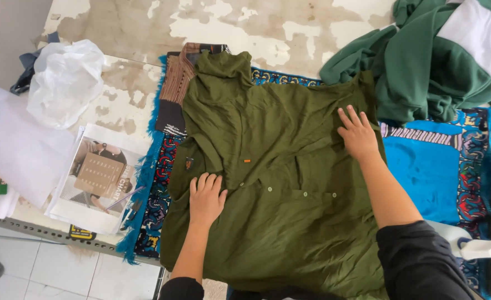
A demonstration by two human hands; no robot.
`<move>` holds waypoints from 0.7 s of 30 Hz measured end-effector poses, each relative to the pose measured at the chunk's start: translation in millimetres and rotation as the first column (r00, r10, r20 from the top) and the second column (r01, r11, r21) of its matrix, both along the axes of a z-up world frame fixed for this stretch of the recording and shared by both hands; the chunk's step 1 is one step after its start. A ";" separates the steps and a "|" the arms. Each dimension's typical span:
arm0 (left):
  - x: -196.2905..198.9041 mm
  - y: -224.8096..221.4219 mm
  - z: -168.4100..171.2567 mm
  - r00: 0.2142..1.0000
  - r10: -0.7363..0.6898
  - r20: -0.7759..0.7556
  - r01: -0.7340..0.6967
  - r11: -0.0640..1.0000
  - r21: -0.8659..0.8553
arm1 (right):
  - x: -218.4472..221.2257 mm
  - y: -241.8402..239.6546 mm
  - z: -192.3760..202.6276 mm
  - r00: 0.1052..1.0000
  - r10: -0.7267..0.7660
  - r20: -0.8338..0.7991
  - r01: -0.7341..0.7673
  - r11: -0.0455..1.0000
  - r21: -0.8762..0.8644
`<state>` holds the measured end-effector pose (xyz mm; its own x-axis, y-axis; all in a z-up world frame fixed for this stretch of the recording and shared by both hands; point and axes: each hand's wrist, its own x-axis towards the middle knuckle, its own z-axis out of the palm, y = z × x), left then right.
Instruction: A person irons a green long-sleeved shirt on a table and then folds it.
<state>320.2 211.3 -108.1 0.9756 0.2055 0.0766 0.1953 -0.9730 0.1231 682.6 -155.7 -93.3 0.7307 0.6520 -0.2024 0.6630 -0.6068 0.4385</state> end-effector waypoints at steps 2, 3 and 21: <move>9.5 -0.2 4.6 0.990 0.017 -0.140 -0.021 0.999 -0.032 | 7.7 -12.4 -9.5 0.991 0.133 -0.021 -0.133 0.991 -0.022; 11.6 -0.1 1.2 0.988 0.021 -0.150 -0.026 0.999 -0.032 | 6.5 -22.7 -17.7 0.990 0.137 -0.031 -0.138 0.990 -0.020; 5.8 17.0 9.6 0.999 0.043 -0.026 -0.032 0.942 0.334 | -120.6 -149.9 -6.3 0.873 -0.017 0.488 -0.141 0.948 0.286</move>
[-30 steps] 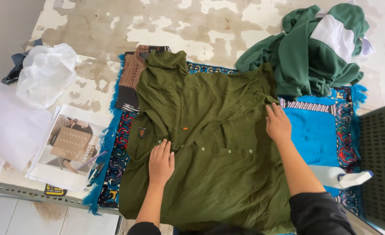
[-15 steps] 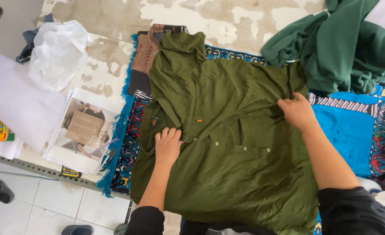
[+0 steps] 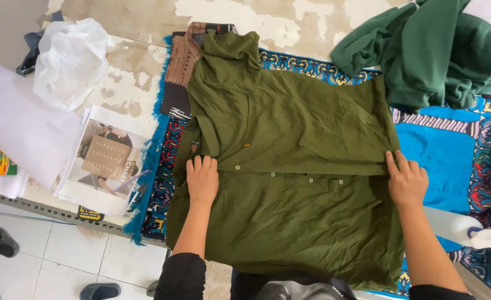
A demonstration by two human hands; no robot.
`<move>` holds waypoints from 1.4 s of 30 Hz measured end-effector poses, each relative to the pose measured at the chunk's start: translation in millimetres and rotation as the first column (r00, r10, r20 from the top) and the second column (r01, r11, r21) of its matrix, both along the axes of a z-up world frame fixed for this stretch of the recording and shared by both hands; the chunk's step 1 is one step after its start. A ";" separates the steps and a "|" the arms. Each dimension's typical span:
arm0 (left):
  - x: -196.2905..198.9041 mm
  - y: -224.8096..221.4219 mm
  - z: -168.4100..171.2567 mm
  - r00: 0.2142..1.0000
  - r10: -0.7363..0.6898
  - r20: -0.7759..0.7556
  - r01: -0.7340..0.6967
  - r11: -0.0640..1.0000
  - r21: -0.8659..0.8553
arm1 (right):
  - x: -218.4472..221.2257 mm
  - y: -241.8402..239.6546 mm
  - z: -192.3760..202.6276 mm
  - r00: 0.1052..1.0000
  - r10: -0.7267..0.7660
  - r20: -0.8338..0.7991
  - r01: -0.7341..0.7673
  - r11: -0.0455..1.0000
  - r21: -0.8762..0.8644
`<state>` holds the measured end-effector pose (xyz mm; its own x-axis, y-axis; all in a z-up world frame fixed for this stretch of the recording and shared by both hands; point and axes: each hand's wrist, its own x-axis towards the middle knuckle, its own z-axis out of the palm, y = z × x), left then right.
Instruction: A person irons a green long-sleeved shirt on a table and then folds it.
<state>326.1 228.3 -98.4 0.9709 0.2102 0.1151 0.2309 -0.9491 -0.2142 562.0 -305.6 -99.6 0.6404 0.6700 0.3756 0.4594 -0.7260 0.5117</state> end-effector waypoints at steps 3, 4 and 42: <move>-0.9 9.4 -5.5 0.997 0.076 0.001 -0.076 0.997 0.007 | -20.2 -26.4 -23.2 1.000 -0.021 -0.024 0.021 1.000 -0.007; -0.8 11.9 -5.7 0.995 0.084 -0.058 -0.085 0.996 -0.006 | -25.2 -33.9 -32.2 0.998 -0.060 -0.027 0.060 0.998 -0.011; 50.3 -164.1 -22.5 0.881 0.462 -0.099 -0.328 0.448 -0.832 | -91.8 245.7 -20.2 0.604 0.498 -0.622 -0.081 0.815 0.574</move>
<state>376.3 64.2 -120.9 0.7475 0.6309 -0.2080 0.5879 -0.4824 0.6494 470.1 -59.9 -119.7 0.6301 0.7539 0.1861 0.7421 -0.5141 -0.4301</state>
